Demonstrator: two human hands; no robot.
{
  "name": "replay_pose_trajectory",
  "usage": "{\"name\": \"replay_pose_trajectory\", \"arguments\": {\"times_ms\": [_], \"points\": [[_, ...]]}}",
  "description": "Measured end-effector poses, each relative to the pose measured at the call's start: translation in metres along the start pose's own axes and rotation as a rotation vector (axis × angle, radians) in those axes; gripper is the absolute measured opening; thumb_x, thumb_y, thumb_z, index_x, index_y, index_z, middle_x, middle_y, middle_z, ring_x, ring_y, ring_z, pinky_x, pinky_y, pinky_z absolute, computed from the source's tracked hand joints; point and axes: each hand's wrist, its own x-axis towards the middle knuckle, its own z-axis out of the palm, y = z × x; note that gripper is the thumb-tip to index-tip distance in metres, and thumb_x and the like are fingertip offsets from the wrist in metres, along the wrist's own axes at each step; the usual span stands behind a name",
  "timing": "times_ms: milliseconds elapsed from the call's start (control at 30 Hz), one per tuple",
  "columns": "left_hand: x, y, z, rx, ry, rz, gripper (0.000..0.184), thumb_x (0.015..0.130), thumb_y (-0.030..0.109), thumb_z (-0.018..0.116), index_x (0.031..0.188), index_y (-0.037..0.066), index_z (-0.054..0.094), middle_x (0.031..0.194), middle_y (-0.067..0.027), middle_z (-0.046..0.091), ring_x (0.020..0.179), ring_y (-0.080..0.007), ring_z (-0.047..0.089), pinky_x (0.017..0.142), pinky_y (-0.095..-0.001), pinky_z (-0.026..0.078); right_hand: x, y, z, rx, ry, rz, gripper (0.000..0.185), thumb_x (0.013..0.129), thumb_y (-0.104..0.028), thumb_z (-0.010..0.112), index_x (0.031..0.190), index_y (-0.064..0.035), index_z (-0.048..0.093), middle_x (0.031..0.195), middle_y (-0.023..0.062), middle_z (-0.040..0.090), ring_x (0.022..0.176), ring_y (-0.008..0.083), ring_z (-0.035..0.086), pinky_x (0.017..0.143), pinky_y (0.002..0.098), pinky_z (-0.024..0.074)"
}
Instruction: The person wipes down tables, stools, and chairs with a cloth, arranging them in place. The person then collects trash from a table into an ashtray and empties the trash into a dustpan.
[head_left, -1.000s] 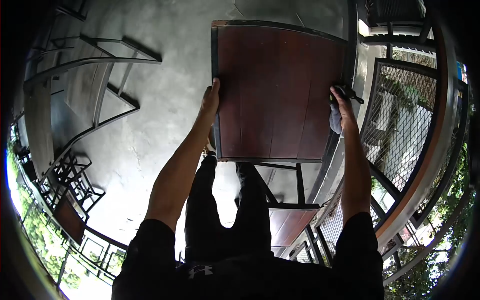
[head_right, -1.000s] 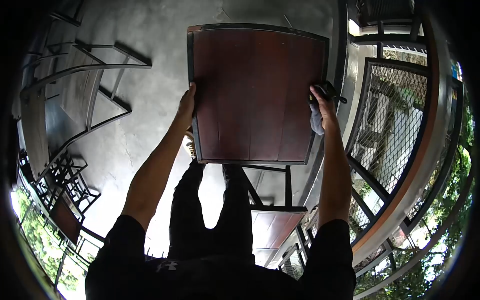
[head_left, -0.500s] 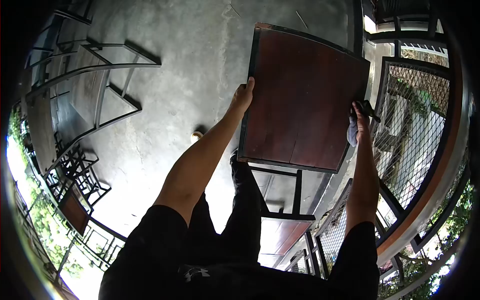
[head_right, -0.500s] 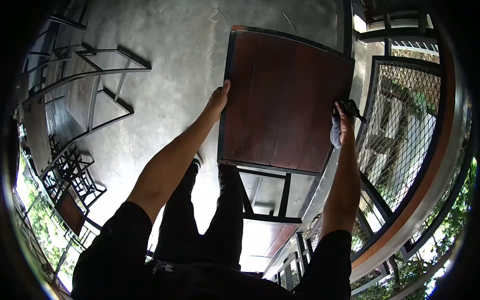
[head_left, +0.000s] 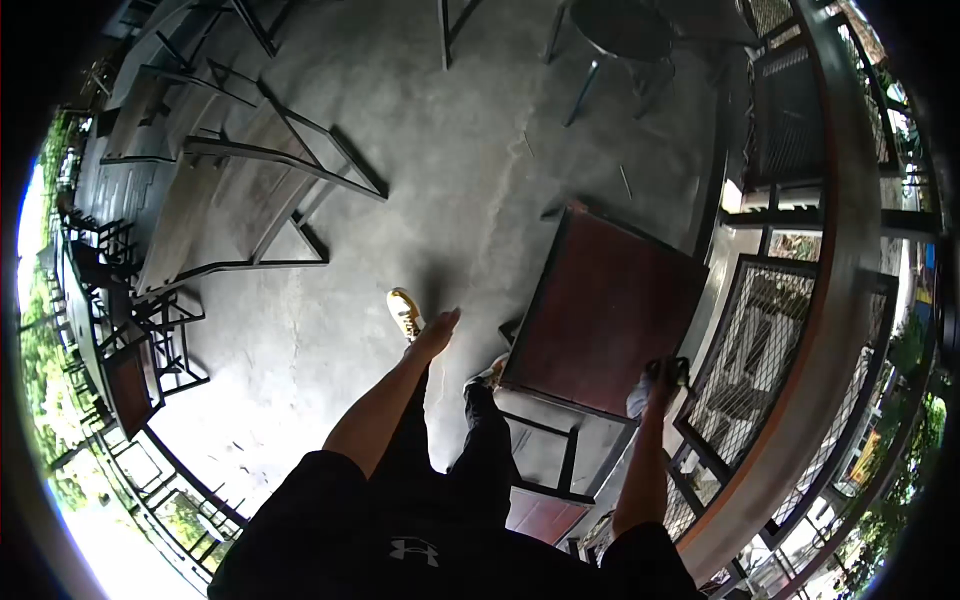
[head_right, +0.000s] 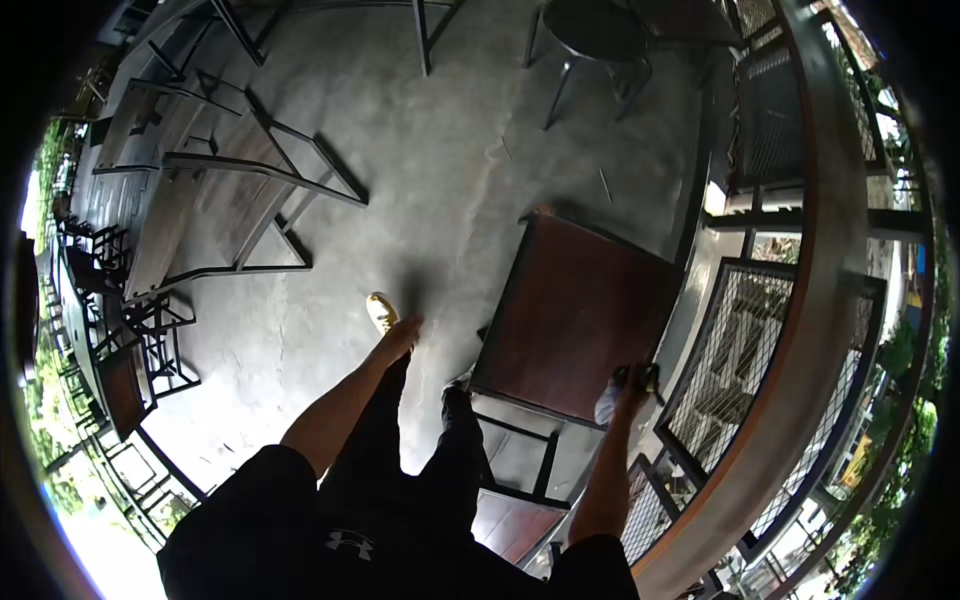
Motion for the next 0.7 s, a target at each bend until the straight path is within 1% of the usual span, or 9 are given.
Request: {"name": "replay_pose_trajectory", "arguments": {"times_ms": [33,67,133,200,400,500,567,633,700], "points": [[-0.018,-0.048,-0.014,0.195,0.131,0.235,0.051,0.094,0.043,0.028,0.107,0.000,0.051,0.104,-0.0223,0.056,0.100,-0.0369,0.051,0.085,-0.0408,0.039,-0.036,-0.027,0.012,0.083,-0.017,0.050,0.036,0.081,-0.020,0.065,0.109,0.0010,0.055,0.101,0.0099,0.061,0.083,0.0172,0.057,0.068,0.0307,0.0480],[-0.046,-0.044,-0.044,-0.052,0.034,-0.096,0.052,0.094,0.043,0.026,0.104,-0.001,0.052,0.103,-0.0226,0.057,0.100,-0.0371,0.052,0.086,-0.0413,0.039,-0.069,-0.053,0.023,0.165,-0.038,0.104,0.035,0.081,-0.021,0.066,0.106,0.0014,0.056,0.100,0.0100,0.061,0.082,0.0173,0.057,0.068,0.0307,0.0477],[-0.089,-0.103,-0.087,0.114,0.139,0.002,0.050,0.094,0.042,0.025,0.100,0.001,0.054,0.095,-0.0215,0.059,0.094,-0.0393,0.053,0.082,-0.0458,0.041,-0.132,-0.114,0.044,-0.054,-0.139,-0.014,0.034,0.081,-0.021,0.066,0.105,0.0014,0.056,0.101,0.0110,0.060,0.084,0.0182,0.058,0.069,0.0321,0.0470],[-0.129,-0.132,-0.133,0.158,0.153,-0.256,0.048,0.094,0.039,0.026,0.096,0.001,0.055,0.093,-0.0214,0.059,0.089,-0.0388,0.054,0.078,-0.0475,0.043,-0.162,-0.107,0.062,-0.073,-0.198,0.005,0.034,0.081,-0.020,0.066,0.105,0.0013,0.056,0.103,0.0117,0.060,0.086,0.0185,0.057,0.069,0.0334,0.0467],[-0.203,-0.204,-0.230,-0.063,0.413,-0.367,0.052,0.090,0.047,0.037,0.086,-0.001,0.058,0.080,-0.0203,0.061,0.079,-0.0341,0.058,0.069,-0.0430,0.046,-0.250,-0.180,0.162,-0.002,-0.428,0.016,0.037,0.082,-0.024,0.065,0.107,0.0022,0.055,0.109,0.0127,0.057,0.091,0.0197,0.056,0.072,0.0364,0.0456],[-0.227,-0.203,-0.275,-0.256,0.468,-0.325,0.052,0.088,0.048,0.041,0.085,0.000,0.059,0.075,-0.0169,0.061,0.074,-0.0299,0.059,0.065,-0.0394,0.046,-0.288,-0.224,0.216,-0.018,-0.549,-0.091,0.045,0.082,-0.032,0.063,0.110,0.0022,0.054,0.110,0.0136,0.057,0.093,0.0229,0.057,0.073,0.0369,0.0459],[-0.228,-0.189,-0.304,-0.353,0.490,-0.285,0.051,0.088,0.049,0.042,0.084,0.000,0.059,0.072,-0.0152,0.061,0.071,-0.0279,0.060,0.063,-0.0377,0.046,-0.278,-0.198,0.263,0.229,-0.505,0.072,0.052,0.081,-0.041,0.062,0.111,0.0012,0.054,0.107,0.0138,0.058,0.093,0.0261,0.058,0.073,0.0383,0.0467],[-0.239,-0.169,-0.327,-0.484,0.578,-0.263,0.048,0.087,0.047,0.044,0.088,0.001,0.060,0.072,-0.0103,0.060,0.067,-0.0199,0.059,0.058,-0.0326,0.046,-0.308,-0.260,0.287,0.238,-0.677,0.153,0.054,0.078,-0.043,0.063,0.108,0.0009,0.056,0.103,0.0140,0.060,0.090,0.0272,0.059,0.070,0.0396,0.0475],[-0.246,-0.150,-0.342,-0.536,0.589,-0.274,0.044,0.087,0.042,0.046,0.090,0.001,0.059,0.074,-0.0092,0.060,0.067,-0.0185,0.059,0.058,-0.0320,0.046,-0.335,-0.311,0.300,-0.069,-0.747,-0.011,0.053,0.078,-0.043,0.064,0.106,0.0011,0.057,0.100,0.0134,0.061,0.087,0.0268,0.060,0.069,0.0391,0.0475]]}}
